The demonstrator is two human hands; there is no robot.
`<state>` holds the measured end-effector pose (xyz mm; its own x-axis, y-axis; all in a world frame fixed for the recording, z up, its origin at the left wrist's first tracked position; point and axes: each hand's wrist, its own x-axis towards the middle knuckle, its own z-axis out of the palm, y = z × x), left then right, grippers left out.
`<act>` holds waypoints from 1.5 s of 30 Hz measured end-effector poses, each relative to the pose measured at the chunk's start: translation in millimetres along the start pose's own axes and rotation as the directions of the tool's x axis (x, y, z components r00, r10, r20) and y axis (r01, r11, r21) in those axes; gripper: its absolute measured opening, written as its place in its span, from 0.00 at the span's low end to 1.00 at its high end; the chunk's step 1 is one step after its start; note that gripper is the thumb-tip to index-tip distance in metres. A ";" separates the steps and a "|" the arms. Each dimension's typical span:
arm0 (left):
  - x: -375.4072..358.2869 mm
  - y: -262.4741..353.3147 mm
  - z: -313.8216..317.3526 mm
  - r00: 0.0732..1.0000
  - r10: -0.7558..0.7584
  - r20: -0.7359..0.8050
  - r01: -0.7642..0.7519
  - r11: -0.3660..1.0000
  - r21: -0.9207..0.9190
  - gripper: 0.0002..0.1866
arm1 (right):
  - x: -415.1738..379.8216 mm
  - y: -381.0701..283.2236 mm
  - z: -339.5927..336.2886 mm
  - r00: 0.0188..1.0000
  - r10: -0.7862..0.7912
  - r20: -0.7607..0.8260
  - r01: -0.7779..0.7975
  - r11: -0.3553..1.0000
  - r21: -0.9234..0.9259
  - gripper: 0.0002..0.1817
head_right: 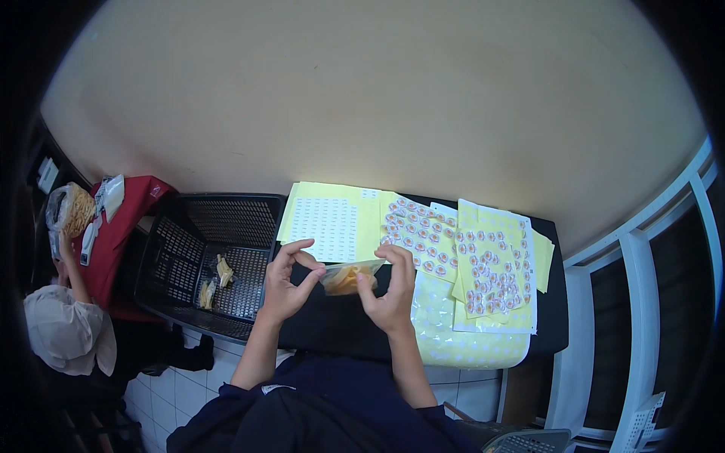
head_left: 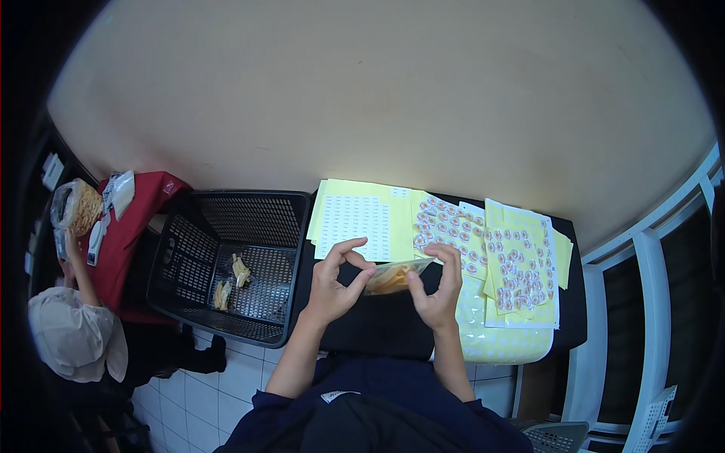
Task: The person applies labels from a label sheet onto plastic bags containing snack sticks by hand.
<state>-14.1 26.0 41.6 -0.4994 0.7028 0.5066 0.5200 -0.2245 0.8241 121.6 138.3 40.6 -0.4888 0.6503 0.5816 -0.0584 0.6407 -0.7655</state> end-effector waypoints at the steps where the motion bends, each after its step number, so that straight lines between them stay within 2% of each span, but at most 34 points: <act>1: 0.3 0.9 0.7 1.000 -0.010 0.019 0.009 1.000 0.015 0.23 | 3.0 -8.0 0.6 0.996 -0.086 -0.003 0.085 0.982 -0.167 0.11; 2: 0.1 0.9 1.3 1.000 -0.009 0.021 0.009 1.000 0.014 0.23 | 4.3 -11.7 0.9 0.985 -0.171 0.008 0.164 0.930 -0.329 0.12; 3: -0.2 1.0 1.5 0.999 -0.022 0.031 0.021 1.000 0.016 0.22 | 4.2 -11.3 0.8 0.985 -0.171 0.007 0.164 0.930 -0.330 0.12; 5: 0.1 1.2 1.1 0.999 -0.032 0.040 0.031 0.999 0.019 0.22 | 4.3 -9.1 1.8 0.958 -0.211 0.192 0.269 0.891 -0.366 0.09; 8: -0.8 0.8 0.2 0.998 -0.002 0.062 -0.001 0.999 0.050 0.21 | 2.0 1.4 4.5 0.957 -0.178 0.227 0.247 0.911 -0.329 0.06; 11: -2.9 -3.0 1.2 0.998 -0.013 0.054 0.011 1.000 0.022 0.21 | 5.8 -7.9 5.4 0.961 -0.163 0.225 0.230 0.922 -0.312 0.05; 16: -1.1 0.2 2.5 0.997 0.035 0.074 -0.033 0.999 -0.031 0.28 | 4.1 -4.7 7.8 0.958 -0.176 0.228 0.238 0.929 -0.282 0.04; 19: -0.2 4.7 1.6 0.988 0.109 0.107 -0.114 0.992 0.045 0.32 | 2.0 -3.9 9.5 0.962 -0.176 0.208 0.231 0.932 -0.279 0.04; 23: -1.6 0.1 3.3 0.989 0.112 0.098 -0.117 0.992 0.047 0.33 | -0.2 -3.3 11.6 0.968 -0.170 0.187 0.218 0.935 -0.280 0.03; 29: -4.3 -2.9 3.8 0.990 0.056 0.128 -0.066 0.995 0.075 0.31 | -4.6 -6.1 15.3 0.966 -0.160 0.203 0.219 0.926 -0.308 0.03; 33: -7.6 -6.7 7.2 0.987 0.085 0.135 -0.099 0.990 0.099 0.28 | -10.1 -4.2 22.0 0.965 -0.187 0.186 0.240 0.913 -0.329 0.04; 35: -7.8 -7.3 6.5 0.978 0.161 0.129 -0.182 0.968 0.174 0.26 | -11.7 -2.6 24.4 0.966 -0.188 0.177 0.239 0.912 -0.333 0.03; 39: -11.2 -8.2 5.5 0.977 0.179 0.114 -0.199 0.960 0.198 0.22 | -15.2 -3.6 28.5 0.970 -0.183 0.158 0.227 0.913 -0.340 0.03; 41: -12.1 -2.5 2.0 0.993 0.085 0.085 -0.095 0.988 0.121 0.20 | -18.7 -1.9 31.0 0.972 -0.194 0.136 0.226 0.929 -0.292 0.03; 45: -9.7 0.0 -20.3 0.995 0.026 0.100 -0.038 0.992 0.118 0.20 | -18.5 -9.1 31.6 0.962 -0.195 0.190 0.244 0.930 -0.277 0.04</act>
<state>-23.4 5.5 41.9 -0.4135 0.7608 0.5002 0.6166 -0.1703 0.7687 103.6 107.6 28.1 -0.6244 0.4228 0.6567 0.0675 0.8669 -0.4939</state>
